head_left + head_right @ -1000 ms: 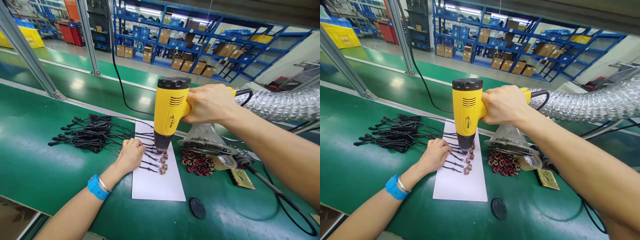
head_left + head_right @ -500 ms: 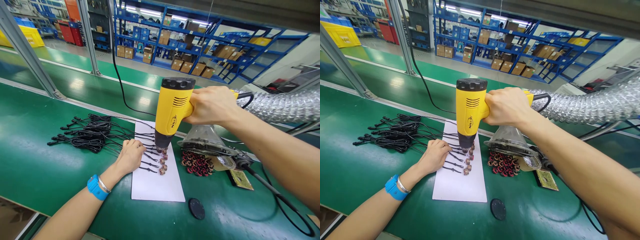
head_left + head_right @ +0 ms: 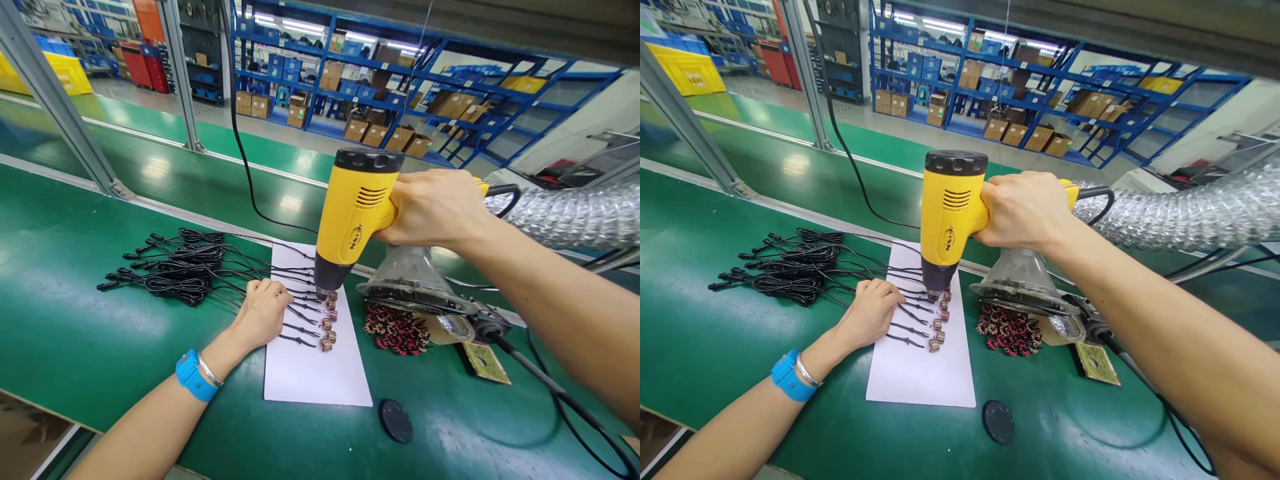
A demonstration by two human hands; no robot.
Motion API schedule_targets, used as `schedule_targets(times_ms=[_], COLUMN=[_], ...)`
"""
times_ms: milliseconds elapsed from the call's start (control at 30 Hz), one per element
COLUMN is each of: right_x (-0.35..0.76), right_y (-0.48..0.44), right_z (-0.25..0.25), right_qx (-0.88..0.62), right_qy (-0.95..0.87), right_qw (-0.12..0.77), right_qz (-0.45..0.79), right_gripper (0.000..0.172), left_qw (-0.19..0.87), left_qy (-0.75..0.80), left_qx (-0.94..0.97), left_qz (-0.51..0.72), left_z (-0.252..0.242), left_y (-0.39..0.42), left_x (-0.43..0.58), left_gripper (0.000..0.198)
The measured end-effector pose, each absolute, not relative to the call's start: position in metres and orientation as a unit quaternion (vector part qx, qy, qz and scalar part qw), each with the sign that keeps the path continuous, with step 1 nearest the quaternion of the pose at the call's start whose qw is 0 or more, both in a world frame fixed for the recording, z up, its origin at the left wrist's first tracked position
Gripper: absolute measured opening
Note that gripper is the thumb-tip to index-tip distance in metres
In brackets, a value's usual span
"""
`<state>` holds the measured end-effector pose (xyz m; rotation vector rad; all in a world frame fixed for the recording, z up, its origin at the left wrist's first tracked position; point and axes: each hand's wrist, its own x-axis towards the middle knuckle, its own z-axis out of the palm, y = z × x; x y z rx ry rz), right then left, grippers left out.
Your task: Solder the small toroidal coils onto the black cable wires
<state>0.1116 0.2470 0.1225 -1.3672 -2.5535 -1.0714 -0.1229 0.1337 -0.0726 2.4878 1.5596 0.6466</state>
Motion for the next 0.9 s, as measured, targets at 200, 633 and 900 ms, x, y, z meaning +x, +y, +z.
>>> schedule_targets(times_ms=[200,633,900], right_x=[0.109,0.101,0.094], right_y=[0.25,0.254,0.26], right_z=[0.12,0.119,0.126], right_qx=[-0.44,-0.433,-0.426], right_qy=[-0.833,-0.84,-0.849], right_qw=[0.025,0.001,-0.029], right_qz=[-0.336,-0.327,-0.312], right_gripper=[0.036,0.038,0.041], left_qw=[0.068,0.072,0.08], left_qy=[0.518,0.522,0.531], left_qx=[0.825,0.823,0.816], left_qz=[0.213,0.211,0.214], left_z=[-0.073,-0.072,-0.069], left_y=[0.134,0.134,0.134], left_x=[-0.123,-0.124,-0.124], left_gripper=[0.033,0.034,0.036])
